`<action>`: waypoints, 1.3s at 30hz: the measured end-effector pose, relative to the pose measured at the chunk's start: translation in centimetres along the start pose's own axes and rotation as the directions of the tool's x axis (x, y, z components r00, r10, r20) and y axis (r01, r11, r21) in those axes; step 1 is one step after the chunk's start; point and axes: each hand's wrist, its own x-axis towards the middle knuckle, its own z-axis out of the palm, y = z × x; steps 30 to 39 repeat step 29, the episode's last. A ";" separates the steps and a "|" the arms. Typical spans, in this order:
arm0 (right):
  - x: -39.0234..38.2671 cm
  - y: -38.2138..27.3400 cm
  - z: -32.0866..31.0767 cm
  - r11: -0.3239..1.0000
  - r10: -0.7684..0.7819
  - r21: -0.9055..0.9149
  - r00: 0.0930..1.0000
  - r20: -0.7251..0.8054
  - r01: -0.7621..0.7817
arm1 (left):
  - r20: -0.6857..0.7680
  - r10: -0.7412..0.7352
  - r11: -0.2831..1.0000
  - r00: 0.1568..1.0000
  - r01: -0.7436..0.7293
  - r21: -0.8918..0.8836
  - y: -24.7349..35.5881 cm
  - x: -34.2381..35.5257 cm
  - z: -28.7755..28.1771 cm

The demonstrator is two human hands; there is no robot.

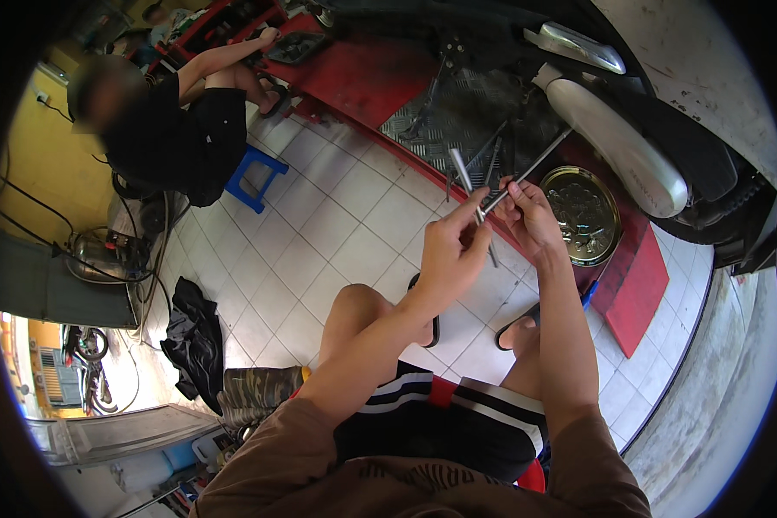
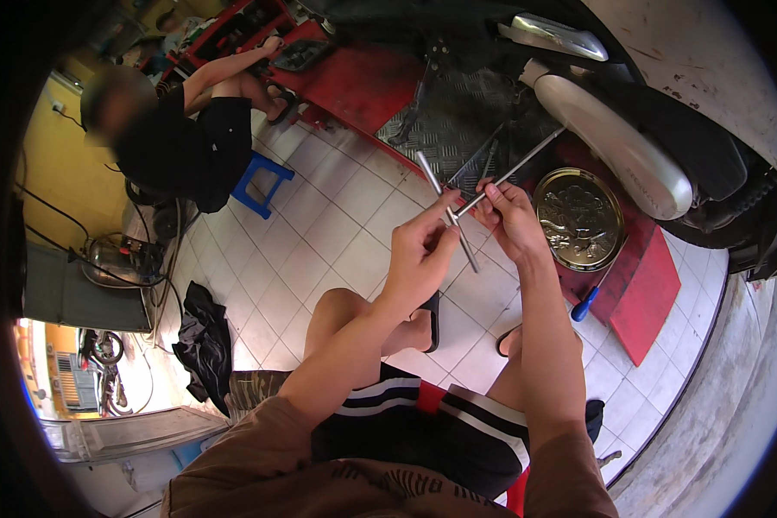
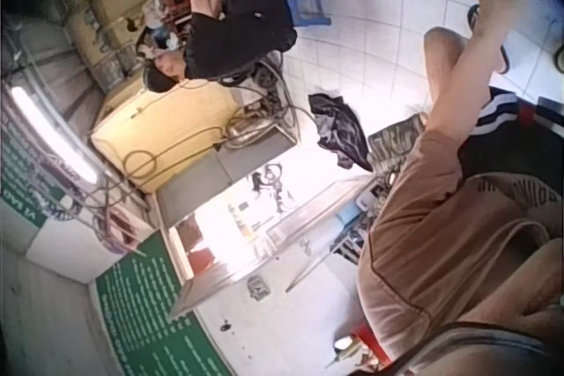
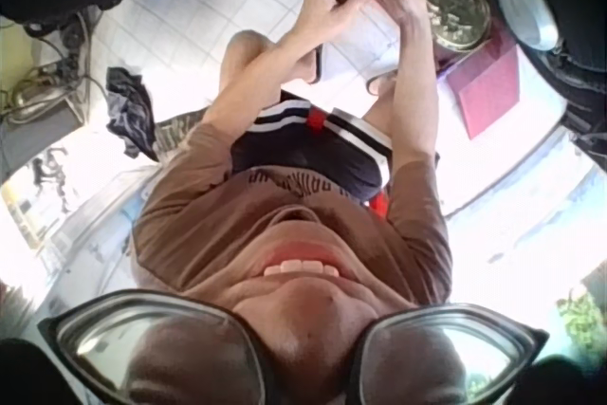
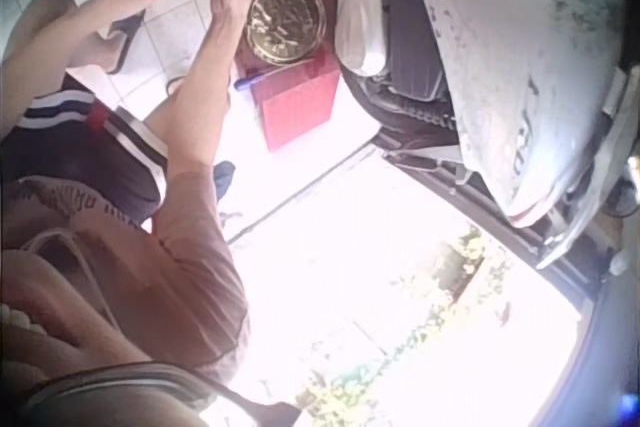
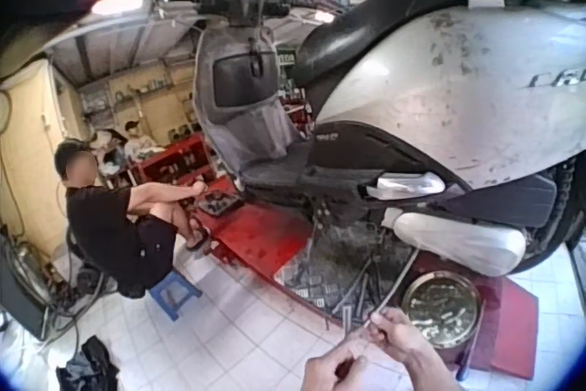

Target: The person uses a blue screwdriver to loosen a bolt on the side of a white motorcycle engine. They then switch to a T-handle wrench to continue loosening the bolt. The person is seated on a red stool in a workshop environment.

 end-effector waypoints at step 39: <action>1.0 -1.2 -0.9 0.991 -0.061 0.105 0.982 -0.177 0.081 | 0.210 0.067 0.975 0.975 -0.109 0.196 -0.5 0.1 -0.3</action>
